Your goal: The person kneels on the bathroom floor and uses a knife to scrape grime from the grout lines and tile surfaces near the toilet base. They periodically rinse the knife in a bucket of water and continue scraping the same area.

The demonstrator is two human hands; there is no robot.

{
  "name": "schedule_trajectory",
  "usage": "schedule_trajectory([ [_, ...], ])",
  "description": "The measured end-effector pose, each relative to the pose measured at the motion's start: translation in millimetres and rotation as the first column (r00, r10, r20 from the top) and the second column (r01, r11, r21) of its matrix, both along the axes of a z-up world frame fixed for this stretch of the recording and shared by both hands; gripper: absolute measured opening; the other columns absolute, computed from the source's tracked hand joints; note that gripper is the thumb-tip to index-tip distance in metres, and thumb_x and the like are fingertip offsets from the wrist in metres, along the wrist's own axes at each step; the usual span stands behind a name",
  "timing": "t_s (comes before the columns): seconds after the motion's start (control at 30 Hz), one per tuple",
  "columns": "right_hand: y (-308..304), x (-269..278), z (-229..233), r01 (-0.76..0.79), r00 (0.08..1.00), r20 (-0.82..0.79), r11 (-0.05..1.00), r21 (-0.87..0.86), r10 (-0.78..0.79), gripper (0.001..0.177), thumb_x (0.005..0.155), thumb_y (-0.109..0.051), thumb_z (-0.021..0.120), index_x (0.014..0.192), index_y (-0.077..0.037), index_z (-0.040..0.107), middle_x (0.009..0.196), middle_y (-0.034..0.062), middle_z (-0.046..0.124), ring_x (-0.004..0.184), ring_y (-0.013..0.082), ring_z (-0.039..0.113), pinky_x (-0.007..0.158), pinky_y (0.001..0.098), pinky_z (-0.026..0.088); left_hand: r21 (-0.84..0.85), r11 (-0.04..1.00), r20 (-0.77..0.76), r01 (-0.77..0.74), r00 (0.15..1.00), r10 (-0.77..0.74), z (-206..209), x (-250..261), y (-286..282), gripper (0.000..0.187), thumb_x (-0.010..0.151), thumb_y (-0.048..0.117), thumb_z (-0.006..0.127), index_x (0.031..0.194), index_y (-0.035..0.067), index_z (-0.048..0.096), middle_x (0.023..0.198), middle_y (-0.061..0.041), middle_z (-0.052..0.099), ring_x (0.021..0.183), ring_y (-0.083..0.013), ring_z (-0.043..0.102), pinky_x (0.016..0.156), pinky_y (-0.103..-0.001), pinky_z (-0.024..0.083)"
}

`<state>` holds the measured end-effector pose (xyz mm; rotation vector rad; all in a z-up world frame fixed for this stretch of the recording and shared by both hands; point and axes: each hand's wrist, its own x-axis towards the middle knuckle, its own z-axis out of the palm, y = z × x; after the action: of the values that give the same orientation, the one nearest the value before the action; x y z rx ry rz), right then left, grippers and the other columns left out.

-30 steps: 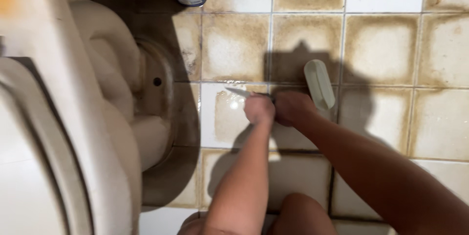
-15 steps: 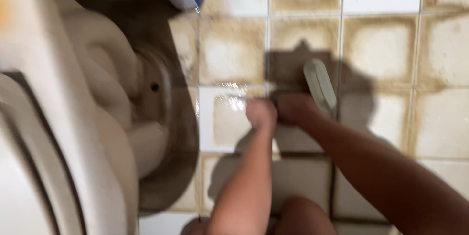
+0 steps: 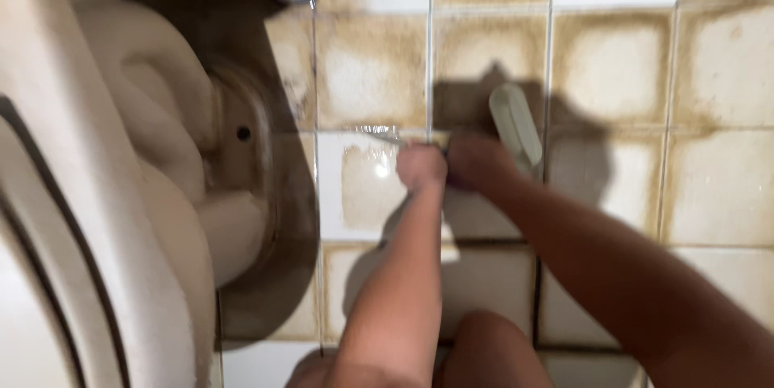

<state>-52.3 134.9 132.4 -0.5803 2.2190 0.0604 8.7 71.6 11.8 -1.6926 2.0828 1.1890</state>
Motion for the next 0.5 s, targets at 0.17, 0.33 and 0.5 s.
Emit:
schedule_trajectory([
  [0.17,1,-10,-11,0.009,1.0,0.028,1.0,0.007,-0.009,0.03,0.089,-0.034,0.063,0.099,-0.009,0.077,0.107,0.0167,0.074,0.104,0.0361,0.072,0.09,0.0496,0.057,-0.018,0.997,0.031,-0.082,0.996,0.082,11,-26,-14,0.048,0.102,0.037,0.044,0.095,-0.001,0.073,0.1,-0.028,0.073,0.098,-0.048,0.069,0.087,-0.056,0.054],
  [0.33,14,6,-19,-0.013,1.0,-0.009,1.0,0.013,0.013,0.037,0.094,-0.037,0.06,0.102,-0.007,0.078,0.113,0.0209,0.074,0.107,0.0371,0.073,0.089,0.0506,0.058,0.056,0.994,0.035,-0.095,0.995,0.093,8,0,3,0.05,0.103,0.038,0.043,0.095,-0.001,0.073,0.099,-0.03,0.072,0.098,-0.0498,0.068,0.089,-0.055,0.054],
  [0.5,-2,-14,3,0.0,1.0,-0.001,1.0,-0.021,0.0,0.031,0.088,-0.033,0.062,0.101,-0.009,0.078,0.11,0.0186,0.074,0.107,0.0366,0.071,0.091,0.0494,0.056,-0.028,0.996,0.064,-0.088,0.994,0.09,11,-20,-10,0.048,0.102,0.037,0.044,0.094,0.0,0.074,0.099,-0.028,0.073,0.096,-0.0484,0.069,0.086,-0.056,0.055],
])
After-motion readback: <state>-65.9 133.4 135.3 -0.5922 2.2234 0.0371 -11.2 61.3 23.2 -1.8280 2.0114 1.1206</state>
